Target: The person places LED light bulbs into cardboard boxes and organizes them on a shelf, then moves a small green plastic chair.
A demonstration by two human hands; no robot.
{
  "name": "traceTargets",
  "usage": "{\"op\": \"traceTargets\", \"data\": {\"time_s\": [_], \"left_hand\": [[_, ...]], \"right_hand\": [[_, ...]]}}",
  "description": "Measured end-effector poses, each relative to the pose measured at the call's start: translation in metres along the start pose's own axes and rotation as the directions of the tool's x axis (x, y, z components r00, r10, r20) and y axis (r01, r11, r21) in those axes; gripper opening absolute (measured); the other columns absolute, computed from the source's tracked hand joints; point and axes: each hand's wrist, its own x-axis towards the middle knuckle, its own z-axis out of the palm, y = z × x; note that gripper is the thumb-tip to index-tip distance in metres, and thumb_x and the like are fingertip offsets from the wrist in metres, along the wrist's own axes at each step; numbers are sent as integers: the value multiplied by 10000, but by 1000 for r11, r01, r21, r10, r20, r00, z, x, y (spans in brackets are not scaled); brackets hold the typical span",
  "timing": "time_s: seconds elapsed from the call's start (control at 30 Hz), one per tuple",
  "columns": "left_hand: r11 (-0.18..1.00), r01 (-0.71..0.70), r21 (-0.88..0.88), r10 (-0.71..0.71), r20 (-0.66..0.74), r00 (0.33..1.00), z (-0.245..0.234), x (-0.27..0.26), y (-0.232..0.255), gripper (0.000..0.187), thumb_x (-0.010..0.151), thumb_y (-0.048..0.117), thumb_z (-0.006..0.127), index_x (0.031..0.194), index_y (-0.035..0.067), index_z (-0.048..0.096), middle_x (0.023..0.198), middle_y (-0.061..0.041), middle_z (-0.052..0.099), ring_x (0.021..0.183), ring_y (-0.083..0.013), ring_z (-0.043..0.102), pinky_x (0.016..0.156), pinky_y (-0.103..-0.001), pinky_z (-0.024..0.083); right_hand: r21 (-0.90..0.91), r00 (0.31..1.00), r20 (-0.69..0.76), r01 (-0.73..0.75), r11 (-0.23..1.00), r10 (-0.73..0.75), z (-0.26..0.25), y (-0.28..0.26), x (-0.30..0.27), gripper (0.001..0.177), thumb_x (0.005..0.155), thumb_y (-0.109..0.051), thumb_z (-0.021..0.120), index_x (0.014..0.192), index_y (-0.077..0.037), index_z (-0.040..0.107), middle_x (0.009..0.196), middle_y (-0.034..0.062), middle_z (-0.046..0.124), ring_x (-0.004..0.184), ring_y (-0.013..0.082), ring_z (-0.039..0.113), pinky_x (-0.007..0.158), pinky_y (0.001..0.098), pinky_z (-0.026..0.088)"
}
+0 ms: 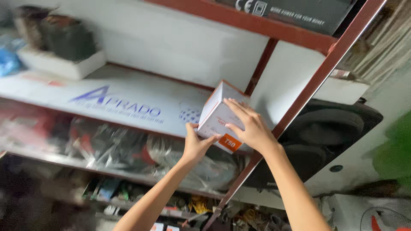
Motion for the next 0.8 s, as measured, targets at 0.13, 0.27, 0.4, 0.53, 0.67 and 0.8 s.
{"op": "traceTargets", "data": {"time_s": [0.13,0.27,0.4,0.53,0.67,0.8], "left_hand": [[990,-10,141,2,59,998,6,54,-11,801,693,365,940,1165,-10,411,936,-204,720,814,-218,713,684,-334,591],[962,-57,268,25,120,992,14,82,-15,731,695,436,932,1046,-28,490,812,-189,741,702,-222,733,635,-355,584],[919,-67,389,40,76,996,15,91,-10,723,682,515,891,1055,9,533,714,-182,717,595,-290,705,589,-395,559],[861,123,494,-208,119,971,25,104,-9,740,709,593,796,1110,40,510,712,-216,725,614,-350,739,611,-433,577],[809,-66,584,-36,162,986,33,131,-25,796,712,650,808,1099,28,494,822,-213,719,738,-357,733,667,-454,575],[776,-35,630,-147,234,961,40,152,-54,839,751,702,741,1116,6,449,861,-235,727,800,-383,746,722,-465,582]], "right_hand": [[128,998,12,-57,990,56,12,34,23,714,827,-149,796,1480,-101,511,1482,185,551,1381,355,516,1147,423,431],[103,999,25,-42,994,40,24,61,30,712,830,-140,802,1480,-96,515,1473,173,566,1377,341,534,1155,423,424],[90,996,10,-88,992,88,37,77,41,720,797,-140,808,1463,-103,535,1475,162,566,1355,341,546,1137,424,432],[128,990,49,-135,983,129,45,96,45,664,826,-148,803,1440,-110,553,1465,146,584,1331,337,570,1083,403,486],[197,972,53,-237,951,231,49,109,59,652,806,-133,794,1420,-108,576,1443,128,599,1315,317,589,1081,384,484],[165,982,49,-187,968,182,59,121,62,616,823,-127,790,1400,-75,584,1462,135,588,1342,319,570,1111,385,461]]}}
